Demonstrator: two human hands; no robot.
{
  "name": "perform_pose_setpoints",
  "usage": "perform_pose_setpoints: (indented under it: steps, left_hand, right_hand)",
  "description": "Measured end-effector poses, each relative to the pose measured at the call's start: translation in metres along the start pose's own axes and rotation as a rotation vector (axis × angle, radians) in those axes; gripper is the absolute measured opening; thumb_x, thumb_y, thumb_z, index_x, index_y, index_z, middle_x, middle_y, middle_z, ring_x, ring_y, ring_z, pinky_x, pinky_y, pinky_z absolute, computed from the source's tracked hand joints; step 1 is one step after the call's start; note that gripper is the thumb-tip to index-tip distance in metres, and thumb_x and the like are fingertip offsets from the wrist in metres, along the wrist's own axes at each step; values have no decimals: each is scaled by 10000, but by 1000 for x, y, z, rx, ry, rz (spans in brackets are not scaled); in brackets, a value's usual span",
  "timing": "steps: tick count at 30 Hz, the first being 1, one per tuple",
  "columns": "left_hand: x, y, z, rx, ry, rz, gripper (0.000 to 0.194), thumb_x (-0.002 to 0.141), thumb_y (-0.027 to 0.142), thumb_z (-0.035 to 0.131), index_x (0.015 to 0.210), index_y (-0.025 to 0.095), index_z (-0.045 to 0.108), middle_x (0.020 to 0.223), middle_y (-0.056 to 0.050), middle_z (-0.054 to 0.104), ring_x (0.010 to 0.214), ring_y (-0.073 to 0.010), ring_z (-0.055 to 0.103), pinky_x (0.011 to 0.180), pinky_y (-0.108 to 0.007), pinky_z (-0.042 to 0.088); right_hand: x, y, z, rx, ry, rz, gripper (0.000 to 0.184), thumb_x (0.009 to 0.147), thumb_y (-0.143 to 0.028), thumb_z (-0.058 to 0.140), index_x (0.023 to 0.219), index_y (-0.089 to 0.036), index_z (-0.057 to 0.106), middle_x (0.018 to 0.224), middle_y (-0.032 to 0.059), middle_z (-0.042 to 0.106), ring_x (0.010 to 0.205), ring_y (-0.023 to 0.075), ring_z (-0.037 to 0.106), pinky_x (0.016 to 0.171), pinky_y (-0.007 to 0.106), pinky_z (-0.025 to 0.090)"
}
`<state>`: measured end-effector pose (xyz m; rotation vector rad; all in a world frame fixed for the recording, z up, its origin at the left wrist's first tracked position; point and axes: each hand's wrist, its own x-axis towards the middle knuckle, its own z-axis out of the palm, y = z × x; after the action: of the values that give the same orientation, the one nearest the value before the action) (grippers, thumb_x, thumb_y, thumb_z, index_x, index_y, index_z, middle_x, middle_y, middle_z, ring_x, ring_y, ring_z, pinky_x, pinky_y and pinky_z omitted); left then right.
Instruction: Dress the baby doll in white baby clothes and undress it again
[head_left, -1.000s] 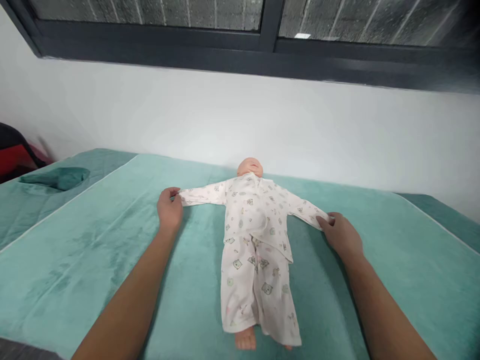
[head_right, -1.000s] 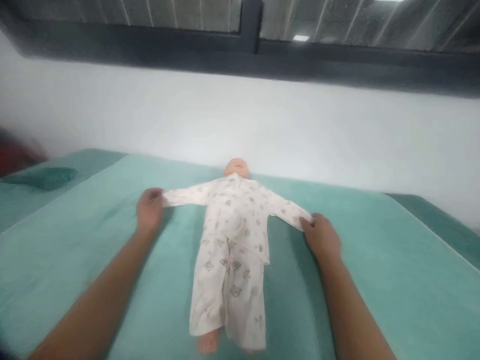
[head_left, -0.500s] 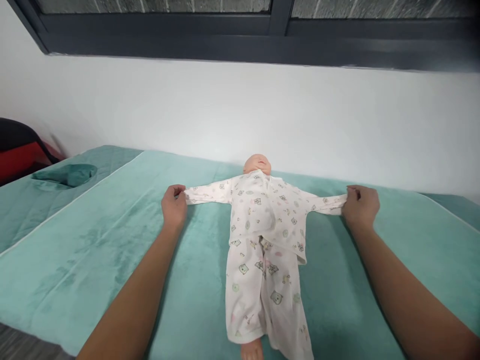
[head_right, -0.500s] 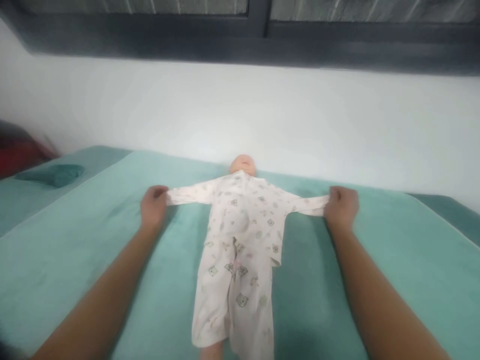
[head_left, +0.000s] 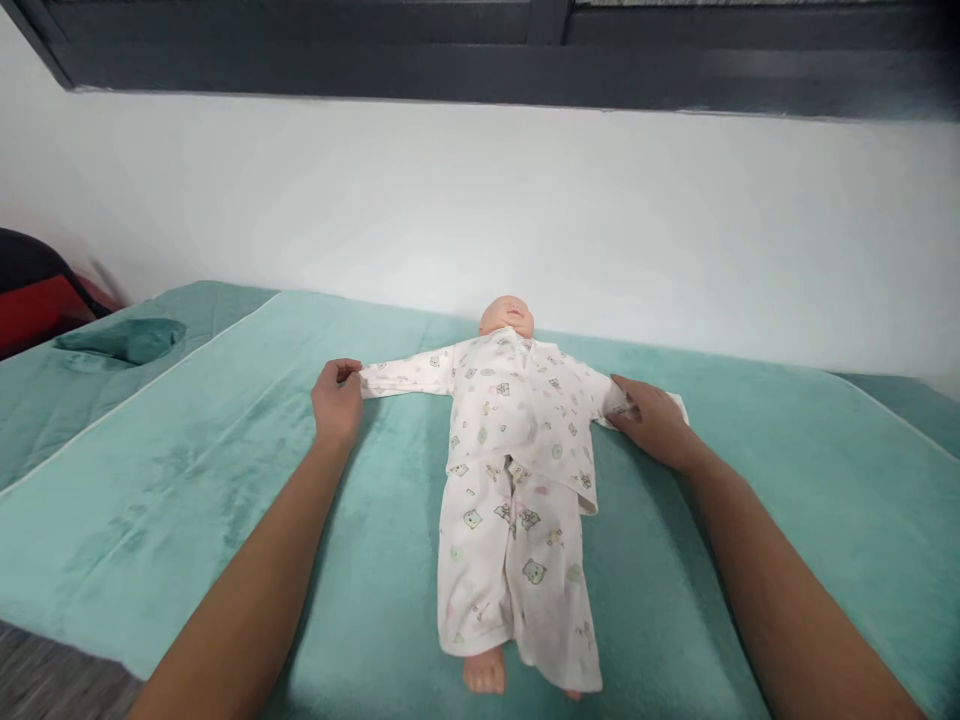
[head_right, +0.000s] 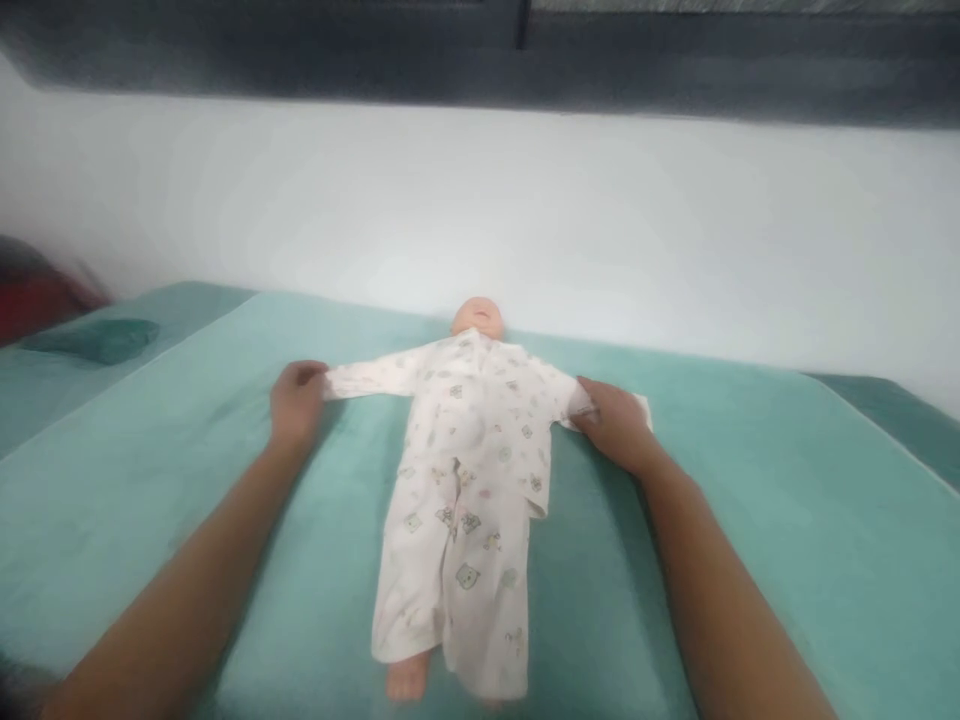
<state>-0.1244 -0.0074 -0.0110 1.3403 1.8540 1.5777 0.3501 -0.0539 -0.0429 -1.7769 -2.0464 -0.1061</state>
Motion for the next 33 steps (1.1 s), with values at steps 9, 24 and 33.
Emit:
perform_pose_setpoints:
  steps: [9,24,33]
  left_hand:
    - [3,-9,3,-29,6,16,212,684,121,498,829,186,638,808,-15,642,783,-169,583,773,-292,471]
    - [3,-9,3,15,12,62,196,702,104,456,788,186,611,855,-27,672,834,-175,598,805,-278,471]
    - [3,-10,1,-4,-15,70,188,688,112,462,767,179,619,824,-38,666,796,-179,589,775,-293,465]
  right_hand:
    - [13,3,5,-177,36,13,439,887,-234,447,1306,-202,574,1250,120,643,1139,319,585,942,467,452]
    - [-163,-242,-70,326,14,-427,289,849,-153,560,1120,-247,589,1043,42,693,1074,242,613,1101,528,352]
    - [-173,-283,-45,173,100,-185,158,834,-84,582,802,-237,561,744,-22,654,846,216,621,1042,537,335]
